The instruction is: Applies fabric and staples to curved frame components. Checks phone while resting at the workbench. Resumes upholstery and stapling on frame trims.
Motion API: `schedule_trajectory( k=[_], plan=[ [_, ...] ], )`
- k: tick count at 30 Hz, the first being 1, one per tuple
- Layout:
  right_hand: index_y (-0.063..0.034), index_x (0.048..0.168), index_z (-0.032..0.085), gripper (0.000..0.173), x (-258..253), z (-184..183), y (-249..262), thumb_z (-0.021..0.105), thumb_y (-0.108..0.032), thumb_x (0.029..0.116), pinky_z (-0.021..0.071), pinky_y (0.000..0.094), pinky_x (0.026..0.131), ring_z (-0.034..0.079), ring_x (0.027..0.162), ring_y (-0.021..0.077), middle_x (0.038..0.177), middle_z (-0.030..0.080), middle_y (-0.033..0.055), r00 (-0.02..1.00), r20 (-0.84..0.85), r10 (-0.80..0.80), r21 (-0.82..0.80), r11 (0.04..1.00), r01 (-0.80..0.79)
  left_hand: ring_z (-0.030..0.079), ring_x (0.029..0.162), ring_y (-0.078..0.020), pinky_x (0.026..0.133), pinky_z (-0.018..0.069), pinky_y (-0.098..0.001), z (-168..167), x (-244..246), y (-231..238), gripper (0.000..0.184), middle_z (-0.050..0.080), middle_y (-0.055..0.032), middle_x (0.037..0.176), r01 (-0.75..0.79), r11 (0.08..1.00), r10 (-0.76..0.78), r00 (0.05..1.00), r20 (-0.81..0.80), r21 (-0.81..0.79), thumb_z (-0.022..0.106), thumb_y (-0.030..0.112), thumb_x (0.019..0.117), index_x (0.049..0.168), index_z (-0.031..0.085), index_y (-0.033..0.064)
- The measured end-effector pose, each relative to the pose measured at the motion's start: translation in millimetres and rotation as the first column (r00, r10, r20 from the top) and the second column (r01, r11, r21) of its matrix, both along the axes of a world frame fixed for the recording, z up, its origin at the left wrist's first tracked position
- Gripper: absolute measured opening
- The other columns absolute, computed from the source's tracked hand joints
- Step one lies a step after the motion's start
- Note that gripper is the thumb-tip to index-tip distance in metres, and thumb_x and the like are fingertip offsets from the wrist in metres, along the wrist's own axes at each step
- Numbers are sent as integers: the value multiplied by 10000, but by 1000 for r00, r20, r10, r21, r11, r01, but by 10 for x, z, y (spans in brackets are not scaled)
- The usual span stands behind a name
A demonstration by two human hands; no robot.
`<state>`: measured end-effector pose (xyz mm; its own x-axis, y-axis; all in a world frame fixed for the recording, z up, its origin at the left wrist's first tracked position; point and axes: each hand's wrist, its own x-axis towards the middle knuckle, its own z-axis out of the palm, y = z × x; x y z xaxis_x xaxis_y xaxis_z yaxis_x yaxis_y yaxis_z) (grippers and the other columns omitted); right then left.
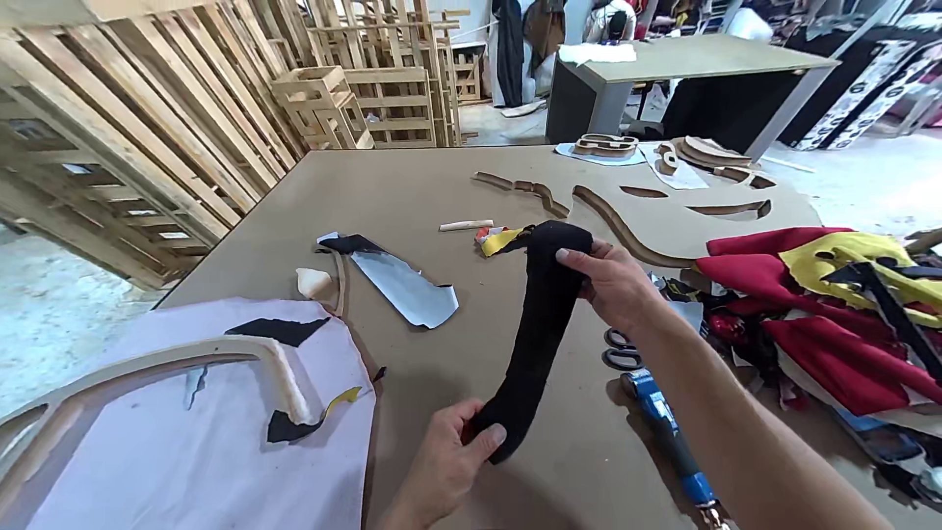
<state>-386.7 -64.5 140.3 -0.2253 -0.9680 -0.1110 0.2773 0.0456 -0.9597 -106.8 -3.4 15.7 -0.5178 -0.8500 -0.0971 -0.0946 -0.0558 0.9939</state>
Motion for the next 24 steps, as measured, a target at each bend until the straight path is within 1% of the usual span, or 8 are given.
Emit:
schedule_trajectory(
  k=[7, 12, 13, 15, 17, 20, 22, 24],
  plan=[
    [-19, 1149, 686, 180, 61, -196, -189, 663, -95, 988, 633, 364, 717, 737, 816, 198, 973, 745, 128, 996, -44, 81, 83, 994, -77, 720, 667, -134, 633, 623, -301, -60, -25, 351, 149, 756, -59, 833, 114, 946, -62, 983, -175, 303, 667, 77, 953, 1078, 673, -3],
    [-13, 1123, 709, 181, 283, -993, -496, 702, -100, 965, 615, 391, 750, 724, 817, 202, 950, 747, 127, 970, -167, 176, 231, 964, -135, 730, 679, -163, 662, 630, -330, -316, -23, 590, 136, 754, -89, 815, 90, 870, -72, 996, -56, 484, 604, 86, 1009, 1072, 657, -22],
    [-26, 1131, 717, 204, 335, -1248, -546, 723, -127, 954, 610, 419, 764, 725, 838, 216, 967, 749, 129, 941, -281, 187, 278, 955, -107, 739, 718, -169, 703, 629, -339, -410, 2, 594, 183, 763, -92, 851, 101, 879, -166, 981, 100, 465, 609, 147, 1023, 1082, 655, -20],
    [-93, 1255, 693, 373, 391, -1662, -535, 754, -249, 922, 578, 532, 890, 704, 1032, 279, 1156, 722, 127, 725, -655, 214, 318, 948, 8, 749, 924, -234, 901, 593, -466, -484, 86, 552, 392, 771, -101, 1000, 190, 919, -354, 779, 517, 344, 592, 369, 1027, 1201, 686, 31],
    [-68, 1452, 552, 573, 394, -1762, -368, 704, -301, 950, 483, 597, 1055, 557, 1308, 380, 1453, 551, 187, 486, -860, 155, 218, 973, 77, 731, 1013, -325, 959, 547, -585, -407, 200, 468, 488, 763, -140, 1067, 190, 963, -270, 640, 720, 193, 568, 449, 1022, 1299, 679, 63],
    [-51, 1509, 486, 564, 539, -1734, 17, 584, -314, 1020, 405, 573, 1148, 452, 1437, 361, 1567, 463, 168, 287, -958, -14, 16, 994, 105, 736, 961, -293, 881, 589, -534, -393, 319, 138, 388, 753, -119, 1057, 124, 982, 23, 664, 748, -140, 522, 358, 1043, 1232, 716, 81],
    [-78, 1552, 449, 591, 746, -1890, 195, 452, -387, 1048, 314, 561, 1218, 344, 1520, 309, 1627, 403, 116, 230, -973, -5, 1, 1000, 27, 680, 1156, -268, 996, 546, -484, -442, 202, -248, 372, 714, -90, 1249, 190, 927, 125, 659, 742, -325, 472, 299, 1056, 1267, 715, 112],
    [-112, 1593, 394, 639, 952, -2176, 268, 311, -469, 1069, 235, 572, 1251, 243, 1568, 267, 1673, 336, 62, 186, -982, -14, -25, 998, -60, 517, 1396, -227, 1128, 443, -483, -592, -46, -700, 377, 580, -26, 1486, 313, 863, 120, 634, 764, -396, 456, 227, 1057, 1363, 664, 153]
  ],
)
